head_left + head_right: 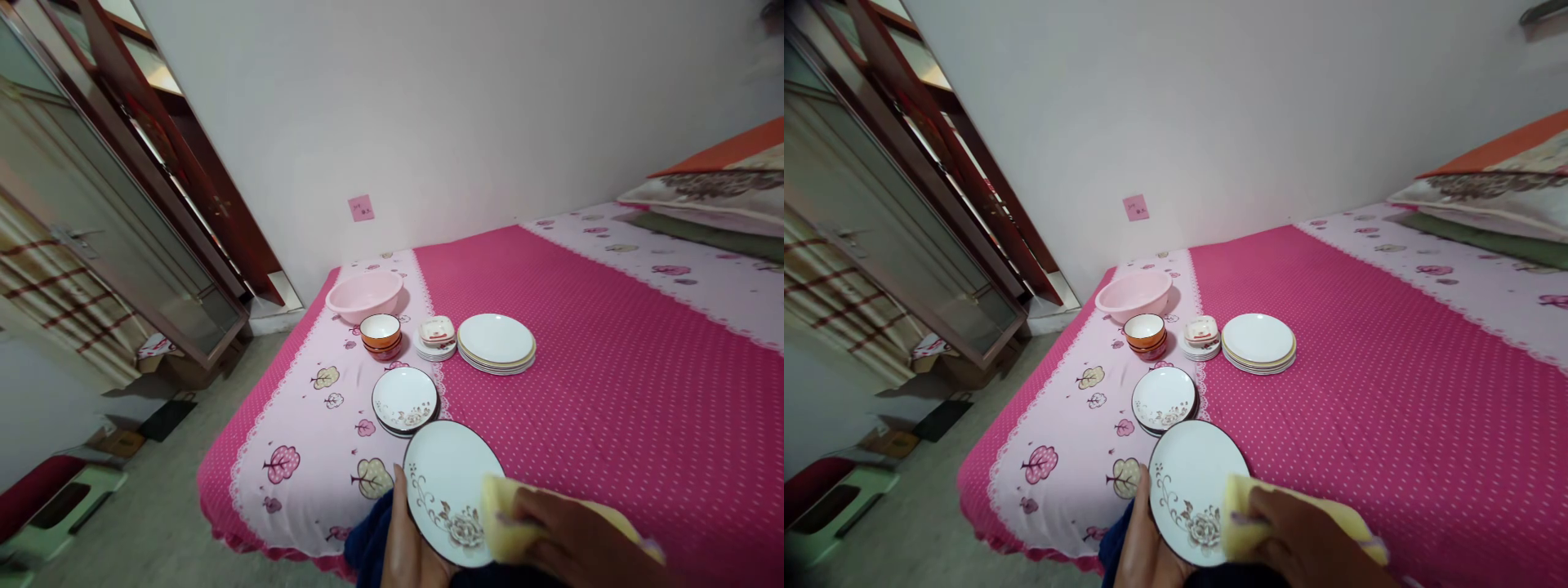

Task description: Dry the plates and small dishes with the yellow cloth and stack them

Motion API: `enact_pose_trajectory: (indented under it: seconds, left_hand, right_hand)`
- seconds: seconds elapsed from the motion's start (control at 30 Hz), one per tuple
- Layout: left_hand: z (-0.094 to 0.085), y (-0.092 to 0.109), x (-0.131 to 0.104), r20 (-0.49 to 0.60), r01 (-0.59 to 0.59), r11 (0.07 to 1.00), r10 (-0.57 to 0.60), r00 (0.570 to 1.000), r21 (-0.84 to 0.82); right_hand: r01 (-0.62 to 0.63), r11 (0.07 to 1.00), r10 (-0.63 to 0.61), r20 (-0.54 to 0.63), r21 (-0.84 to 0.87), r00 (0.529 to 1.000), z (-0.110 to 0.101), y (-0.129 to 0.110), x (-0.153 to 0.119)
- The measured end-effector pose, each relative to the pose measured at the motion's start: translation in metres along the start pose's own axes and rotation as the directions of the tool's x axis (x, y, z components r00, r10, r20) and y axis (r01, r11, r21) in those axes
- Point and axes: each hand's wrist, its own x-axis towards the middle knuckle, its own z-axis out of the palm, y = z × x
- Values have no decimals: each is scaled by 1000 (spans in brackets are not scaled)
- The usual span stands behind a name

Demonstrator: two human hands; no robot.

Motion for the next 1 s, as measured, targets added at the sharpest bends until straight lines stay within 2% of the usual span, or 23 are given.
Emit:
enact_pose_trajectory:
  seconds: [0.13, 0.23, 0.33, 0.63, 0.9, 1.0]
  left_hand:
    - [-12, 6, -3, -72, -69, 997, 66, 995, -39]
    - [-12, 10, -4, -46, -72, 996, 69, 997, -61]
    - [-9, 11, -4, -7, -75, 995, 75, 997, -66]
    - [0, 6, -9, -2, -45, 998, 45, 999, -44]
    - [9, 8, -19, 95, -85, 996, 86, 992, -19]
    - [13, 7, -23, 140, -60, 998, 61, 988, -12]
  right_hand:
    - [-58, 997, 46, -230, -45, 972, -18, 7, 18]
    - [-115, 993, 101, -365, -18, 926, -32, 5, 23]
    - [-186, 982, 179, -425, 25, 887, -40, -1, 21]
    - [-149, 960, 225, -334, 238, 915, -44, 3, 9]
    - [-142, 916, 250, -257, 375, 933, -47, -5, -4]
    - [-176, 877, 278, -174, 447, 945, -44, -1, -11]
